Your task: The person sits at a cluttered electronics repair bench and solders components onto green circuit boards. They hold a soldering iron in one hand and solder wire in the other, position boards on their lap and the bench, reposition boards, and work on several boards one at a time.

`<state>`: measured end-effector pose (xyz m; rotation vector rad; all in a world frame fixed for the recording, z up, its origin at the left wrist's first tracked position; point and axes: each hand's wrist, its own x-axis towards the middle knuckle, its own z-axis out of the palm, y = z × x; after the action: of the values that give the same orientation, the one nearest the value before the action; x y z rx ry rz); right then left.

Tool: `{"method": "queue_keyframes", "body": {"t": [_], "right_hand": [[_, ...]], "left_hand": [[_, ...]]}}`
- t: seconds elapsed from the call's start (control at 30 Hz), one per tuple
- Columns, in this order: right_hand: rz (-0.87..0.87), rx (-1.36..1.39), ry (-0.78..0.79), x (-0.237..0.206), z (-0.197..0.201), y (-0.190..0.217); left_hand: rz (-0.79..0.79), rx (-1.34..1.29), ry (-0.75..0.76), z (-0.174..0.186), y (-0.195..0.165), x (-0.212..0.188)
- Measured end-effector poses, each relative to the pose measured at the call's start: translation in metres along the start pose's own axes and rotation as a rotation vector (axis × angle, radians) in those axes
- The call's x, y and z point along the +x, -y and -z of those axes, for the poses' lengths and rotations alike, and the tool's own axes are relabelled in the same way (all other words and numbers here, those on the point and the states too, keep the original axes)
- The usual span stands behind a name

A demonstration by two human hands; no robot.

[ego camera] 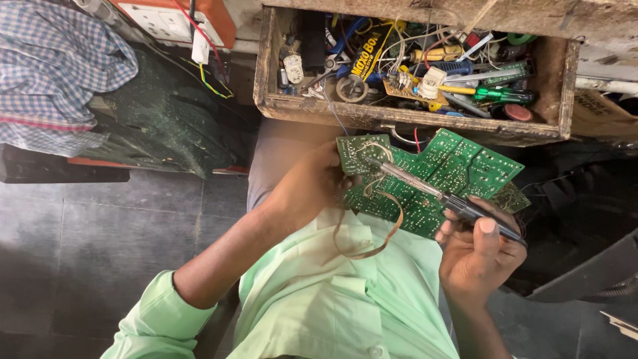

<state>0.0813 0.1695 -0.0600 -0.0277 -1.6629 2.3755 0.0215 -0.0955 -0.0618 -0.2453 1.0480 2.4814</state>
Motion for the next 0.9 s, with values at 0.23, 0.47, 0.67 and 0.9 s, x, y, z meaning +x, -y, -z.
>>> {"method": "queue_keyframes", "body": {"t": [0.23,0.47,0.67,0.9], "right_hand": [[0.023,-0.01,0.049,0.004,-0.008,0.001],[0.059,-0.071,0.085,0.003,-0.014,-0.001],[0.06,-0.101,0.077,0.003,-0.011,0.005],[0.072,-0.051,0.056,-0.005,-0.011,0.007]], "left_hand": [[-0.013,-0.047,-0.014,0.002,0.004,0.0],[-0.074,0.081,-0.019,0.001,0.005,-0.002],[-0.189,0.458,-0.007,-0.004,0.001,-0.009],[-0.218,0.234,-0.079,-0.004,0.005,-0.007]]}}
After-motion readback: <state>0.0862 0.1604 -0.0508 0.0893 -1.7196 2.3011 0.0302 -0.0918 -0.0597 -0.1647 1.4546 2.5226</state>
